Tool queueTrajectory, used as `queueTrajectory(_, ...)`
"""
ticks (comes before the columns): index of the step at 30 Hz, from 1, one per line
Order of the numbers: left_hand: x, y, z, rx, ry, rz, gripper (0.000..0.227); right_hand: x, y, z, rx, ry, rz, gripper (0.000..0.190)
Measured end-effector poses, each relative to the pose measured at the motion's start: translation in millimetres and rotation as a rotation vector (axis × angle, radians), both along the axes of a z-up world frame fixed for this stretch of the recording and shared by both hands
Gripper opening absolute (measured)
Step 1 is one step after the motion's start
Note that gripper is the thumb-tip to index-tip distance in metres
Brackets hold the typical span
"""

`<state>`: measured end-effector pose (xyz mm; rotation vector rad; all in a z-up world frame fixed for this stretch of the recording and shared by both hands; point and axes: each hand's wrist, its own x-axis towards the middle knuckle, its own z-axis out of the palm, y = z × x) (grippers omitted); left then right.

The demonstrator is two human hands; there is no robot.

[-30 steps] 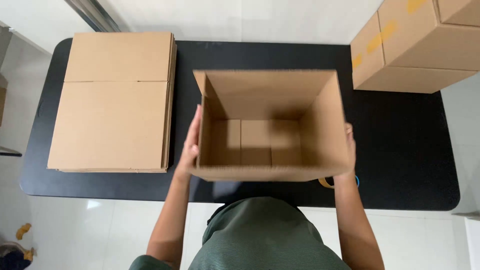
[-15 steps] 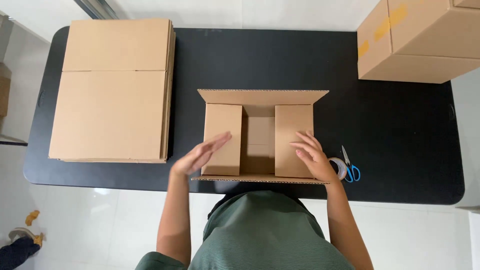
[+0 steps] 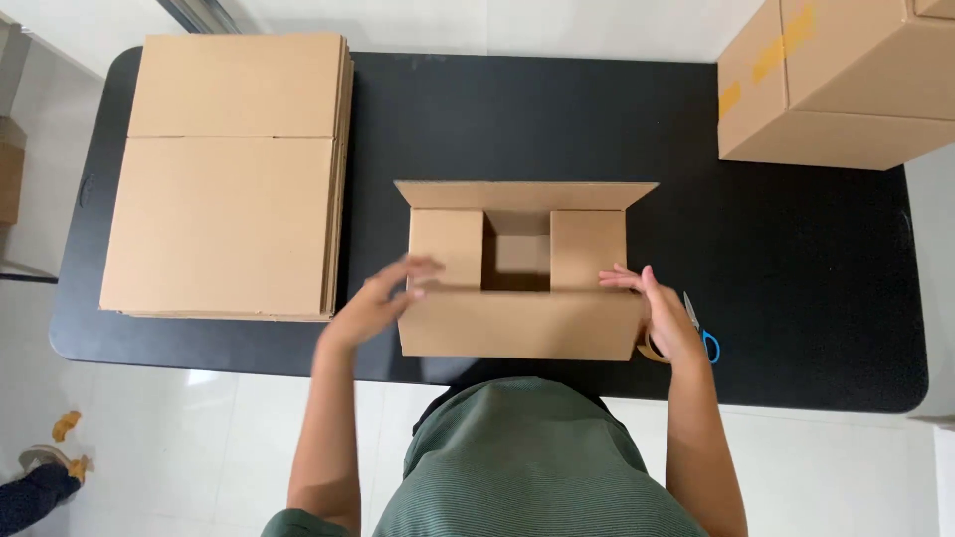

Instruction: The person assembles cardboard boxes by unfolding flat cardboard sheets, folding the bottom flaps, and applying packing tape to the seams using a tape dispenser and shears to cut the tape, before stacking the completed boxes.

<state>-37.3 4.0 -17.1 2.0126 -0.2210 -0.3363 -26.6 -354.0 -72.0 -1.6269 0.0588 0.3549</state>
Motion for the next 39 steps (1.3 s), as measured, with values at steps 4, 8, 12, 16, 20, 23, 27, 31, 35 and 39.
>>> queueTrajectory(4,2.7,-22.1,-102.0,0.828,-0.129,0.268,0.062,12.4,5.2,-18.5,-0.122,0.019,-0.136,0.051)
queueTrajectory(8,-12.0,-59.9,-92.1,0.788,-0.247,0.354,0.057,35.7,33.0,-29.9,-0.739,-0.65,-0.347,0.035)
queueTrajectory(12,-24.5,-78.1,-90.8,0.937,-0.272,0.341,0.071,55.7,69.0,13.0,-0.861,-1.041,-0.222,0.052)
queueTrajectory(16,-21.6,-75.9,-102.3,0.94,-0.273,0.338,0.075,61.0,81.6,3.2,-0.968,-0.977,-0.088,0.043)
queueTrajectory(20,-25.9,-75.2,-127.9,0.882,-0.39,0.453,0.084,44.9,71.5,-32.9,-0.799,-1.09,-0.152,0.034)
queueTrajectory(23,-25.9,-76.6,-129.0,0.916,-0.49,0.428,0.075,15.5,66.5,-83.1,-0.767,-1.07,-0.1,0.031)
queueTrajectory(27,-20.6,-85.0,-111.5,0.904,-0.408,0.14,0.056,-21.8,75.2,-87.9,-0.903,-1.023,0.063,0.045)
queueTrajectory(31,-11.4,-96.3,-115.8,0.929,-0.461,0.052,0.056,-23.1,77.1,-72.4,-0.958,-0.984,0.115,0.049)
queueTrajectory(35,-2.2,-126.4,-117.6,0.938,-0.478,-0.071,0.058,-27.2,73.2,-58.8,-1.042,-0.918,0.247,0.049)
queueTrajectory(39,2.7,-158.7,-118.6,0.932,-0.479,-0.099,0.058,-30.2,63.0,-60.0,-1.1,-0.825,0.328,0.053)
